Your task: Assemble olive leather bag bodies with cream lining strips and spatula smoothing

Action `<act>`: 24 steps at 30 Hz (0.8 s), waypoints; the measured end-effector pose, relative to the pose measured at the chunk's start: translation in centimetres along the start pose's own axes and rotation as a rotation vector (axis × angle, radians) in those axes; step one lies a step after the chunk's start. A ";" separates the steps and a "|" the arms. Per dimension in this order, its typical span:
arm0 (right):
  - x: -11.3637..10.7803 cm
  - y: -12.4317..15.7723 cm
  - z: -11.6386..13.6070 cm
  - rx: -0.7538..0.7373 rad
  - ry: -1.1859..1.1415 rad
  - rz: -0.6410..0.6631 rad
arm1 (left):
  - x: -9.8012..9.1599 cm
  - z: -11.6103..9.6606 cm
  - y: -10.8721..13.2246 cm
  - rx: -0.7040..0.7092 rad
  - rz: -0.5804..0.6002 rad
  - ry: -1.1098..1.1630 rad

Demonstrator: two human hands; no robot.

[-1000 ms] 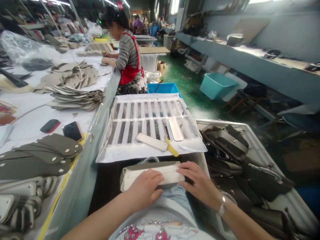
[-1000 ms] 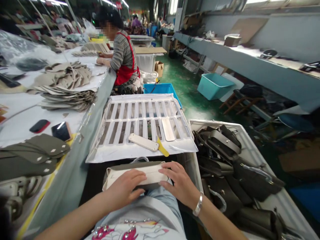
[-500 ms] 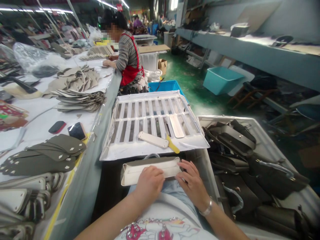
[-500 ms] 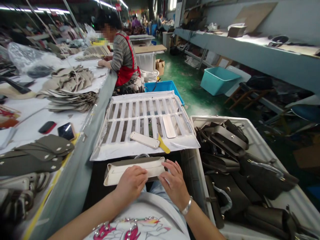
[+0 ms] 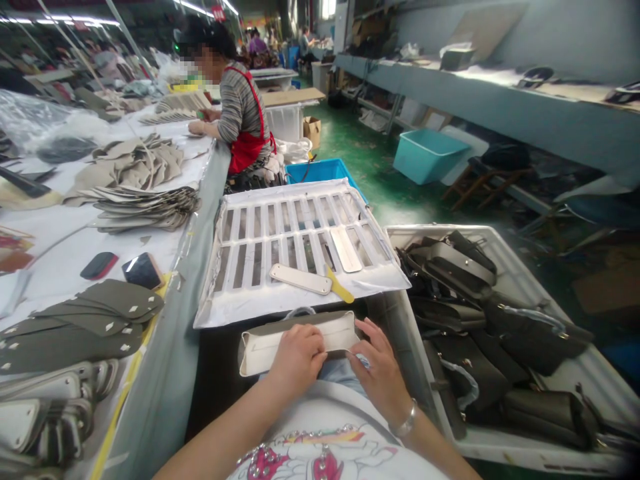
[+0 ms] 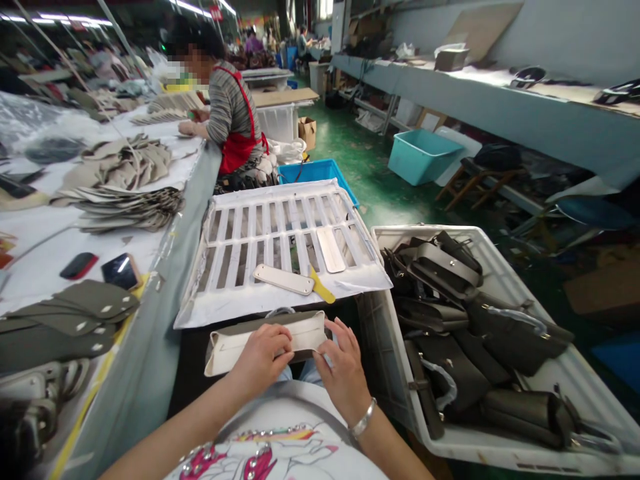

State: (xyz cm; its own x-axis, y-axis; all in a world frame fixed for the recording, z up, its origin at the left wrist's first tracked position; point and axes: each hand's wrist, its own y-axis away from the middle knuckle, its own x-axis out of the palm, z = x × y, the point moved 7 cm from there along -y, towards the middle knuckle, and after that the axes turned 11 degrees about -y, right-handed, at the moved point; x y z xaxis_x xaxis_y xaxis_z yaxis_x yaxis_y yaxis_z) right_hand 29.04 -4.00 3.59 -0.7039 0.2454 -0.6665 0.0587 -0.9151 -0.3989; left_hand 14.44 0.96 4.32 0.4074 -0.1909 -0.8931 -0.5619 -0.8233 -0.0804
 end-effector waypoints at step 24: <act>0.3 -0.5 0.7 0.053 0.210 -0.036 | 0.4 -1.5 0.1 -0.036 -0.002 -0.290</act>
State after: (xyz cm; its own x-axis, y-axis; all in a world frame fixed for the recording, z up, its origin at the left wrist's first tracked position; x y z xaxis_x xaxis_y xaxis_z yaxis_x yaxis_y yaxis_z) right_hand 28.34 -3.66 4.06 -0.5417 0.3340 -0.7714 -0.0044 -0.9188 -0.3947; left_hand 15.65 0.03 4.62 0.1824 -0.0330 -0.9827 -0.5334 -0.8429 -0.0707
